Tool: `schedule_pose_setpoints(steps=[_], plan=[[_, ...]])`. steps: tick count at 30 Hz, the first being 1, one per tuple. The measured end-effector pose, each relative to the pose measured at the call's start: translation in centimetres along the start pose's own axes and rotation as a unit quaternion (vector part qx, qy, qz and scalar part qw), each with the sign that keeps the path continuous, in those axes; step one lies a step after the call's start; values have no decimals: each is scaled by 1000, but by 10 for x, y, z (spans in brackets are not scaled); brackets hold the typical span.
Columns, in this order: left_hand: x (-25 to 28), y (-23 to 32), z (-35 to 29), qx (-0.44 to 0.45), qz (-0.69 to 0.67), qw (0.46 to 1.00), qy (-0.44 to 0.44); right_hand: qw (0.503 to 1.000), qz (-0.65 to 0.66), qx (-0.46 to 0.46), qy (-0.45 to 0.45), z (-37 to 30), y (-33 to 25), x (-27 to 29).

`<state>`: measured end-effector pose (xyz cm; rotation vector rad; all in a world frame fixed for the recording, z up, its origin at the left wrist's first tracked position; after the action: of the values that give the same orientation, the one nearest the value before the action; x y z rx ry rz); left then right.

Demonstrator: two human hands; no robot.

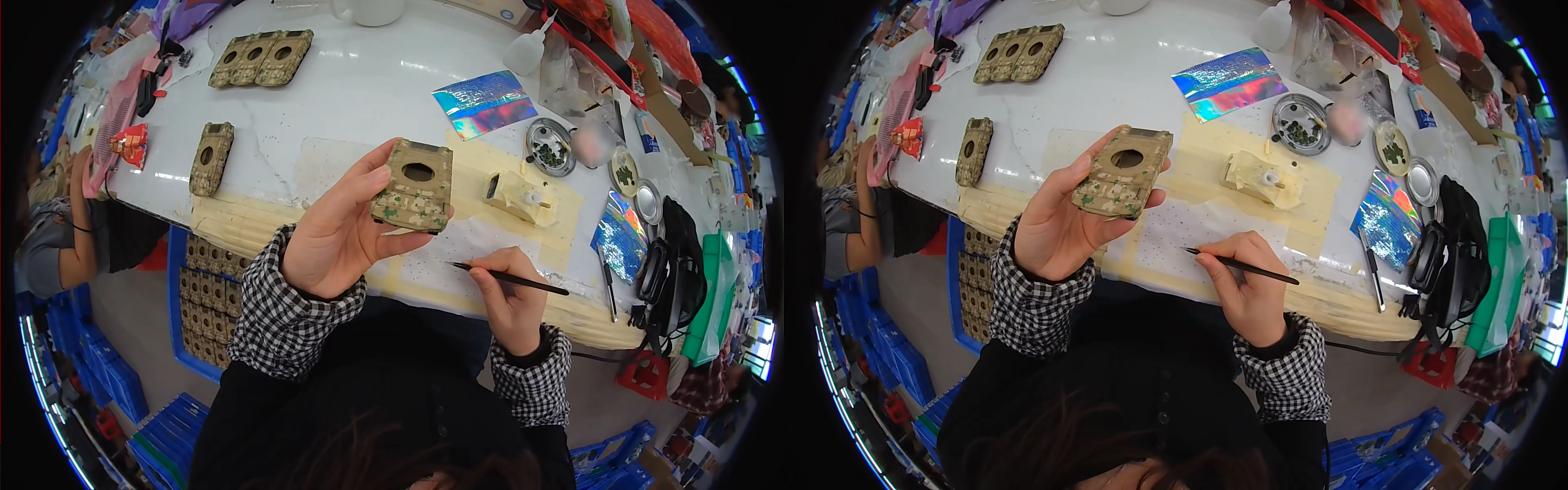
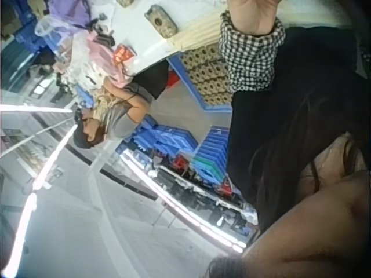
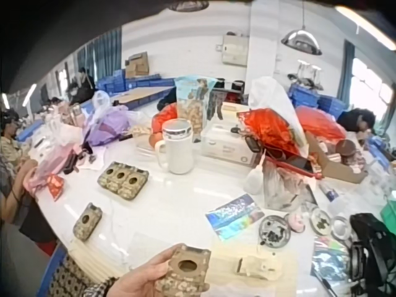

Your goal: Painting camouflage patterns on plastic toy tank parts using a small brush.

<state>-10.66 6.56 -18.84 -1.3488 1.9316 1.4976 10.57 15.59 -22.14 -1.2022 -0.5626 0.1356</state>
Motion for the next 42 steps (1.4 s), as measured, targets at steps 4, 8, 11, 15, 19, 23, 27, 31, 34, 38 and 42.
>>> schedule_pose_setpoints(steps=[4,8,11,15,19,23,27,31,34,38,42], plan=[[0,0,0,-1,1,1000,-1,1000,6,6,-1,0,0,0],[0,0,-1,-2,3,1000,1,1000,13,2,6,0,0,0],[0,0,-1,-4,4,1000,3,999,32,1,18,-1,2,3],[0,1,-2,-1,6,1000,11,995,94,-18,28,4,-5,17],[0,-4,-4,40,1,999,-12,986,167,1,26,22,-32,33],[-11,-10,-5,83,8,996,-24,981,178,77,-11,43,-55,35],[-15,-15,-7,112,11,993,-27,968,239,65,-36,52,-64,24],[-16,-17,-8,120,10,992,-30,974,216,25,-66,53,-70,22],[-16,-19,-8,126,6,991,-33,973,218,15,-80,53,-64,23],[-18,-19,-6,128,3,991,-40,970,228,19,-81,53,-63,24],[-18,-19,-6,132,2,990,-47,969,234,11,-83,52,-63,25]])
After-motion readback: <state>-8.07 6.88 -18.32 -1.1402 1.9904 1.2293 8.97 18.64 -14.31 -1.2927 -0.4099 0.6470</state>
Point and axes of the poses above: each hand's wrist, its own z-axis towards the middle knuckle, its own x-axis out of the back of the hand, y = z × x, the point moved 1 cm from there along z, towards the middle knuckle, and after that the axes turned 14 degrees about y, right-handed, at the moved point
